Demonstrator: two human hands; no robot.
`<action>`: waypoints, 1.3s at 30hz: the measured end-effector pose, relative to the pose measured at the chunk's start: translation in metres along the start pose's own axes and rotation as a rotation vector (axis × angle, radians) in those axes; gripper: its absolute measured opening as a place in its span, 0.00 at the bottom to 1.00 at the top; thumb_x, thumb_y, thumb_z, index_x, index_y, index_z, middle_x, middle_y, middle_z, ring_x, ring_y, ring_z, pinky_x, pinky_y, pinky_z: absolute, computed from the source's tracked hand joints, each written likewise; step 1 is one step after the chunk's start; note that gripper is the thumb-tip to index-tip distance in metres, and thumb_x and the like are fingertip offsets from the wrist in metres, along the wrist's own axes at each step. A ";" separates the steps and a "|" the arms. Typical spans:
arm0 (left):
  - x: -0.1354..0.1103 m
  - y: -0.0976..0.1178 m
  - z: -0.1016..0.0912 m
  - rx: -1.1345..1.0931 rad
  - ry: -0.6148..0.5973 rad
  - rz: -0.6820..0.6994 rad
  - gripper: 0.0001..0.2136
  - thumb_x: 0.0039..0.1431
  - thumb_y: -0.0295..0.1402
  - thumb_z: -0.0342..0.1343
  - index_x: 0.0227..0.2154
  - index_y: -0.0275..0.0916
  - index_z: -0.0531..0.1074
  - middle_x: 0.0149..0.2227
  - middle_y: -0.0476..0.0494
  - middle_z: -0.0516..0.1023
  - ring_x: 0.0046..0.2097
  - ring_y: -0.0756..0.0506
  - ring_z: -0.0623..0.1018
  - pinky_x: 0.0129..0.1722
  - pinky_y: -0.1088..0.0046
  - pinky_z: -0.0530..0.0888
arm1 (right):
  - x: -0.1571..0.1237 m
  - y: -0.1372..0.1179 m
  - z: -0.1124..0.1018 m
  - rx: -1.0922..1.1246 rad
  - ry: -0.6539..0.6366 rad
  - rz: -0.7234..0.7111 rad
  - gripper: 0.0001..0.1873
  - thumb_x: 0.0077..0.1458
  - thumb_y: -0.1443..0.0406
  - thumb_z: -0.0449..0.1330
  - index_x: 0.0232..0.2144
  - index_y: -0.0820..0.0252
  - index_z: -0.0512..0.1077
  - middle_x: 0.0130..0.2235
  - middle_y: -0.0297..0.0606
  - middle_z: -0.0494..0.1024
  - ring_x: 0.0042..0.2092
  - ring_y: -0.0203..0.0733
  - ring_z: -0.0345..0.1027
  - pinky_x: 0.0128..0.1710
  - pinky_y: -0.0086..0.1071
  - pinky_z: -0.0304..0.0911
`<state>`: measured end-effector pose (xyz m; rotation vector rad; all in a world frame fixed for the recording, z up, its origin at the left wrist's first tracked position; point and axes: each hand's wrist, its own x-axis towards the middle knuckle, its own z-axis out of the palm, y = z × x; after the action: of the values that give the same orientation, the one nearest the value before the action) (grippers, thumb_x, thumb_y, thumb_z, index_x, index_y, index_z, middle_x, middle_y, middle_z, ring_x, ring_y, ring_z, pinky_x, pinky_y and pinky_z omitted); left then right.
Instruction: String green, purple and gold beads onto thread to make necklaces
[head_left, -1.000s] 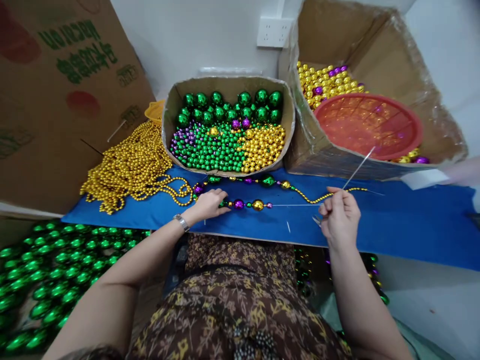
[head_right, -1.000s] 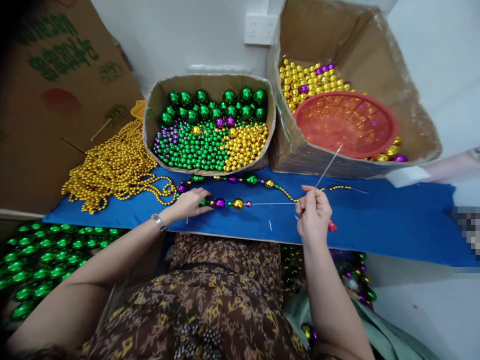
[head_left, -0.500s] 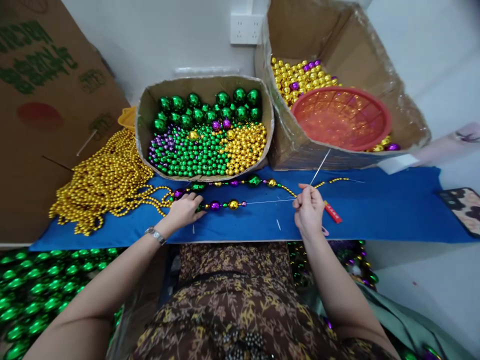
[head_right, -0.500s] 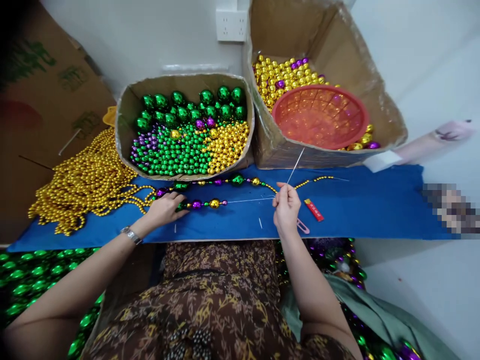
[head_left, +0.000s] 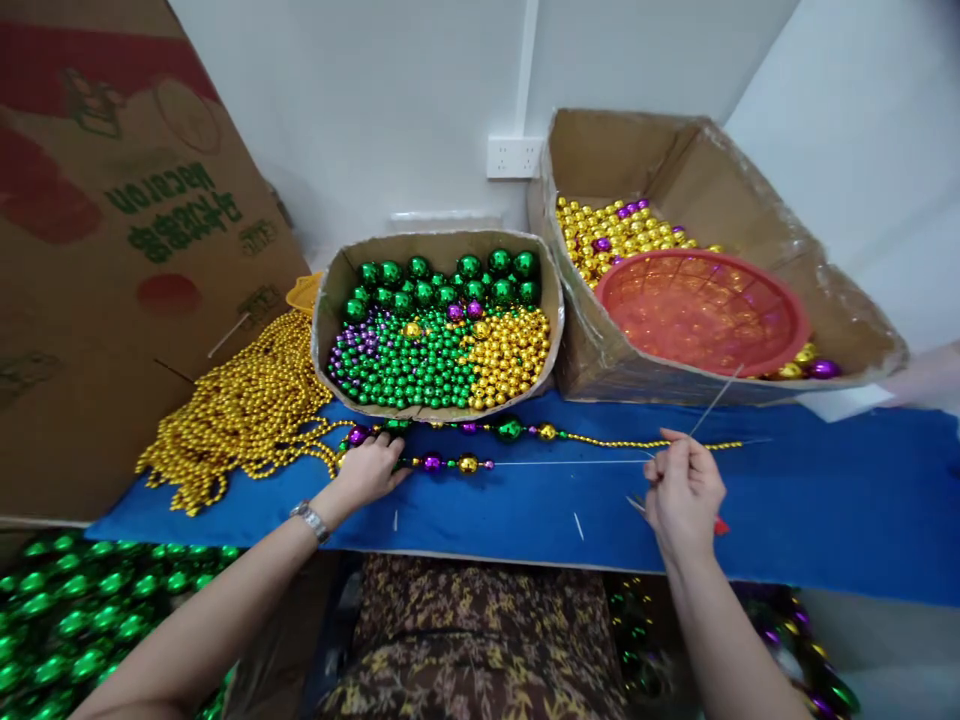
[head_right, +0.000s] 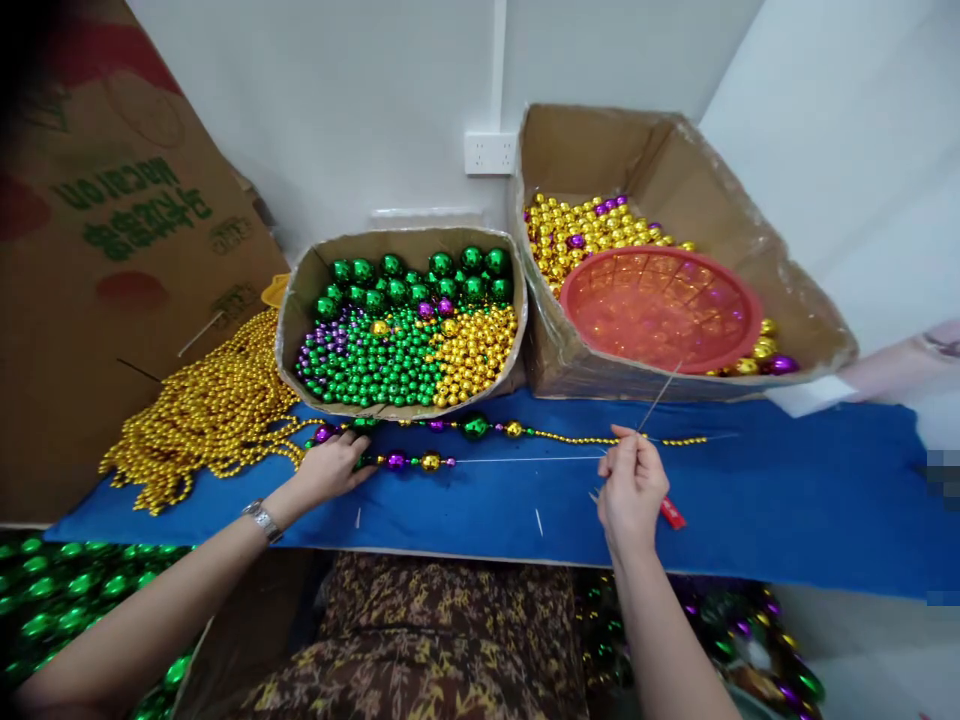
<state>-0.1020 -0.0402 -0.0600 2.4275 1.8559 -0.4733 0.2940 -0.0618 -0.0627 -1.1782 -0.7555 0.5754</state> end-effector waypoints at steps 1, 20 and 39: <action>0.000 0.001 -0.003 0.003 0.002 0.017 0.21 0.61 0.46 0.50 0.48 0.35 0.70 0.45 0.30 0.73 0.46 0.32 0.75 0.36 0.62 0.73 | -0.001 -0.001 0.001 -0.009 -0.022 -0.001 0.18 0.57 0.52 0.59 0.37 0.61 0.71 0.20 0.24 0.59 0.21 0.27 0.52 0.22 0.25 0.51; 0.197 -0.074 -0.139 -0.474 0.462 -0.241 0.23 0.57 0.37 0.57 0.52 0.26 0.67 0.48 0.31 0.72 0.48 0.40 0.74 0.48 0.68 0.67 | -0.051 -0.002 0.024 -0.465 -0.508 -0.092 0.18 0.63 0.54 0.50 0.43 0.58 0.73 0.23 0.33 0.72 0.25 0.37 0.69 0.24 0.27 0.66; 0.030 0.008 -0.100 -2.125 0.384 0.071 0.20 0.59 0.40 0.54 0.53 0.43 0.65 0.47 0.38 0.74 0.46 0.40 0.78 0.44 0.58 0.77 | -0.066 -0.029 0.075 -0.413 -0.817 -0.515 0.12 0.62 0.66 0.53 0.45 0.57 0.74 0.41 0.40 0.81 0.40 0.41 0.77 0.41 0.32 0.72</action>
<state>-0.0667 0.0077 0.0262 0.9023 0.9183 1.3246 0.1948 -0.0750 -0.0347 -1.0357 -1.8825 0.4635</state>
